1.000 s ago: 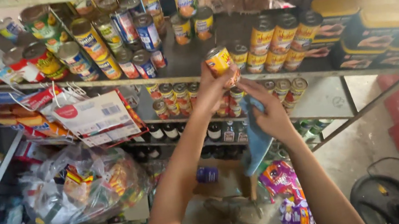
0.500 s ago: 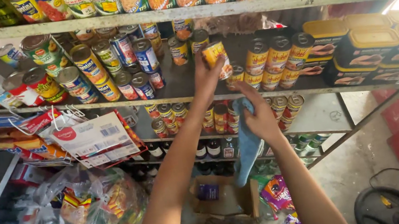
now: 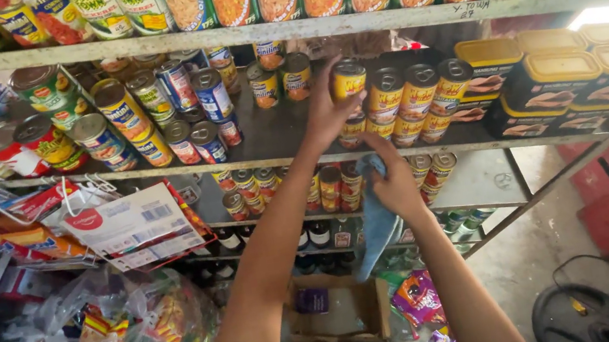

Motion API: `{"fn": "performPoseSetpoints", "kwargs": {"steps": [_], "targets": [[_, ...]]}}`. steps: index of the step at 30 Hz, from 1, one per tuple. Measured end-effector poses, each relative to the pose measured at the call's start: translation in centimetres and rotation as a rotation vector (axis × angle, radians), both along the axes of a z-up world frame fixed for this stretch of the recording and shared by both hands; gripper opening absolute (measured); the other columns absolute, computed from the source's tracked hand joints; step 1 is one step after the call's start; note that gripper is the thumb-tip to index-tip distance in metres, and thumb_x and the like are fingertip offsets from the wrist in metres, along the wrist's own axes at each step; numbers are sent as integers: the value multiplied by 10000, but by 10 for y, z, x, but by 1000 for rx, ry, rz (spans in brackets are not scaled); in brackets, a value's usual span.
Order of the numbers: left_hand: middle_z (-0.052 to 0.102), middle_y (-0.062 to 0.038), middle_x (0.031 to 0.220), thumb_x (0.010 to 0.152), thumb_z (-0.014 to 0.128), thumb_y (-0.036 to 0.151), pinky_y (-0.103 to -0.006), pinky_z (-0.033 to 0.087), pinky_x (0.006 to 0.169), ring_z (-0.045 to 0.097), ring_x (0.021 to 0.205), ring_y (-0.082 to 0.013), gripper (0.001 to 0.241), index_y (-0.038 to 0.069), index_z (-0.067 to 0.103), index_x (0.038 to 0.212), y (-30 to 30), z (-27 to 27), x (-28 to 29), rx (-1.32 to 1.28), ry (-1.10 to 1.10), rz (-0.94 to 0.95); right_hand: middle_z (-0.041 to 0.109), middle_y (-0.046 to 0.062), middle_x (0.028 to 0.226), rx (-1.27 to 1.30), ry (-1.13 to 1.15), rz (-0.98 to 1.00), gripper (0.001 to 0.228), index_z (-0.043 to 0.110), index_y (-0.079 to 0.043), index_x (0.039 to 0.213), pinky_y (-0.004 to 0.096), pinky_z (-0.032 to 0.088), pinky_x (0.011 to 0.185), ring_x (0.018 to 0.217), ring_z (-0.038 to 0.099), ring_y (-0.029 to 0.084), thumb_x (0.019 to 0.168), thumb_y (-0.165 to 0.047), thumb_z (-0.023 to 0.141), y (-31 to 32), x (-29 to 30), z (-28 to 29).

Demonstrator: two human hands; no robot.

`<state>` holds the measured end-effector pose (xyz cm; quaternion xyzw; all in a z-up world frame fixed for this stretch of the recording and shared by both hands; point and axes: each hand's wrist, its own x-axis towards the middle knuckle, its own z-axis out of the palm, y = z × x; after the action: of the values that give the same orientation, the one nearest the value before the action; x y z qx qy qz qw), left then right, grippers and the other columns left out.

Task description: The recorder is wiping down various canned goods on a store shelf using a cleaning cloth.

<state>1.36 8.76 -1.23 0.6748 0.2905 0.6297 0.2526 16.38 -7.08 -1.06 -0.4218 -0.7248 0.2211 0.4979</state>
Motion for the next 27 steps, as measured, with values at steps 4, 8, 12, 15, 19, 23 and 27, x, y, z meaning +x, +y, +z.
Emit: {"fn": "performPoseSetpoints", "kwargs": {"steps": [4,8,12,15,19,23,27], "targets": [[577,-111,1350,879,824,95,-351,513,1047,589,1220,-199,794,92,393,1545,9,-15,3,-79,-95,-160,571,173,1451,4,-2,-5,690,530,-67,1442,387,378,1173,1394,525,329,778,121,549,4,3,-3],[535,-104,1388,908,800,93,-348,491,1089,564,1277,-190,781,89,364,1556,5,-15,0,-67,-82,-223,594,167,1431,5,4,-15,683,540,-72,1431,372,392,1168,1385,544,314,778,127,529,9,5,-7],[542,-110,1412,919,813,67,-358,478,1108,553,1307,-199,772,93,377,1555,-1,-10,-4,-17,45,-199,610,172,1398,-15,17,-8,691,529,-61,1442,374,382,1169,1376,543,304,778,133,532,17,11,-22],[532,-95,1430,914,788,54,-345,464,1123,534,1321,-182,820,115,321,1585,1,-15,-5,-112,-46,-397,612,167,1396,-30,15,-11,700,537,-58,1437,373,380,1177,1376,548,297,765,139,522,16,11,-18],[524,-101,1438,902,792,35,-340,516,1060,546,1302,-185,854,125,297,1592,-6,-8,-7,-176,28,-319,611,168,1407,-21,41,-10,677,533,-47,1431,373,376,1176,1390,541,306,778,135,516,20,14,-25],[482,-124,1499,916,763,0,-342,493,1074,513,1331,-200,927,124,199,1641,-13,-18,-10,-88,86,-333,614,183,1406,1,55,-14,712,461,-63,1486,392,390,1161,1374,550,314,803,128,523,27,19,-55],[486,-146,1479,940,750,34,-358,521,1040,544,1294,-205,922,90,141,1631,0,-43,-7,-88,134,-258,642,142,1338,-204,155,-56,776,359,-134,1554,350,504,1016,1195,652,249,831,85,537,11,12,-17]]}}
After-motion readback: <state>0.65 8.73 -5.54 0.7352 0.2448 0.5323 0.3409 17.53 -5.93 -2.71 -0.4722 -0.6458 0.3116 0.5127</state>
